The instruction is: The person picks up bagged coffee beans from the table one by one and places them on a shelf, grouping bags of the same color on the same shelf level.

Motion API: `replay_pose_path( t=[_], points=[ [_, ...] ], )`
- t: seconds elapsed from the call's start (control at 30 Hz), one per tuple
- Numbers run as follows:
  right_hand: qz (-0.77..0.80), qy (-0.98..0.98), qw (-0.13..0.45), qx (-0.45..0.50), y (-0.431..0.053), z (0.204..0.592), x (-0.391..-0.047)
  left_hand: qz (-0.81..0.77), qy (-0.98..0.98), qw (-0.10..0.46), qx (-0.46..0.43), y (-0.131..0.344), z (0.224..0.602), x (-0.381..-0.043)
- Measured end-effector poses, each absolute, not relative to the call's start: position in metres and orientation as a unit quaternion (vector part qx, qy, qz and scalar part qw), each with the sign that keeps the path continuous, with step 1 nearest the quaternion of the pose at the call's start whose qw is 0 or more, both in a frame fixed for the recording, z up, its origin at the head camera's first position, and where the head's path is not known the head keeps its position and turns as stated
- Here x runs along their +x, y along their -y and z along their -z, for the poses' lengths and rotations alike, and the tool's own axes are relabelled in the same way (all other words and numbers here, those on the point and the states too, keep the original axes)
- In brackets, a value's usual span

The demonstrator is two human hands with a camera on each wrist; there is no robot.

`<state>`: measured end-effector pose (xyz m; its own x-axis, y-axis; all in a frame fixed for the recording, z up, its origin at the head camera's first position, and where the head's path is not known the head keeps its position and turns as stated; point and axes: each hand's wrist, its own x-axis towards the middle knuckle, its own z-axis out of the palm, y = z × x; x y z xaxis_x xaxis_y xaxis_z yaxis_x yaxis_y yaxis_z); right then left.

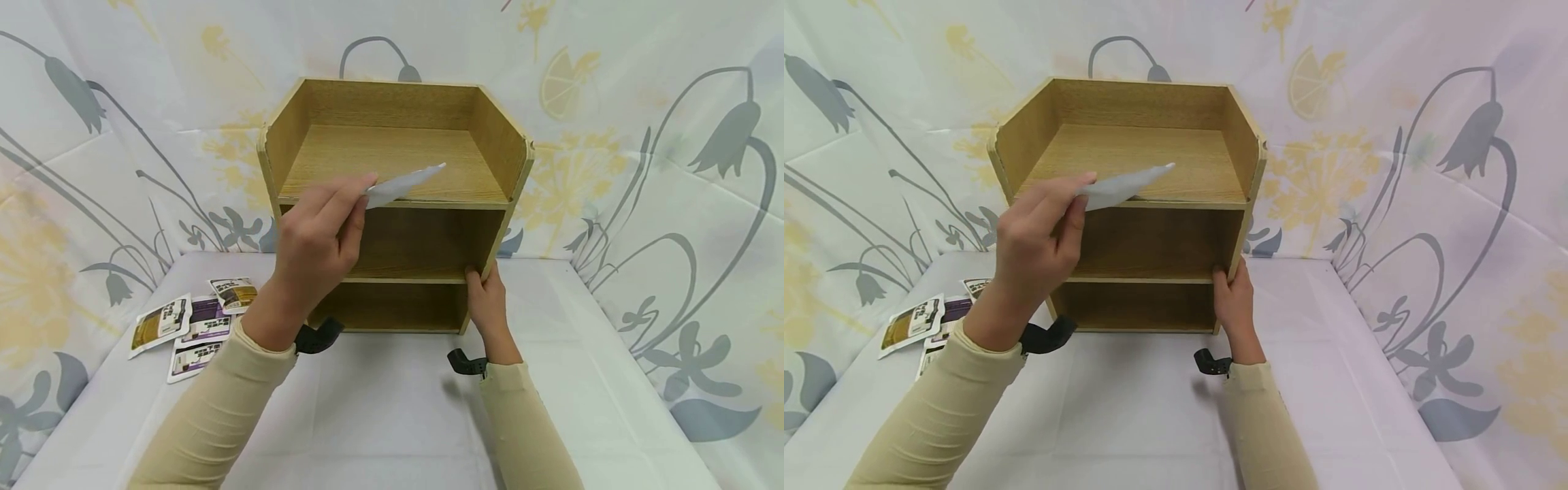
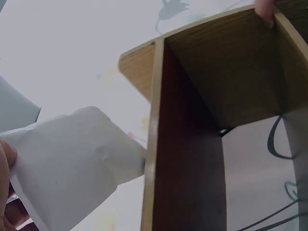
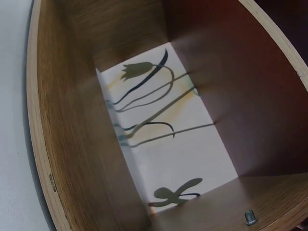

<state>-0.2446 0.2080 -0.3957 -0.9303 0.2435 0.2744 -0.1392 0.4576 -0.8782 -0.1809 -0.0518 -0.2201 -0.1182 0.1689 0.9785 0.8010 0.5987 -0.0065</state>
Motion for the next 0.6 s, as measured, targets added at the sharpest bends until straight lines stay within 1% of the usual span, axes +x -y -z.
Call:
replay_pose_path(
  t=[0.2,0.6],
  points=[
    [-0.520,0.832,0.192,-0.023,-0.208,0.395,-0.244,0.227,0.708,0.550,-0.381,0.043,0.221,-0.187],
    [-0.522,0.831,0.192,-0.024,-0.208,0.398,-0.244,0.190,0.729,0.513,-0.412,0.023,0.225,-0.206]
  ],
)
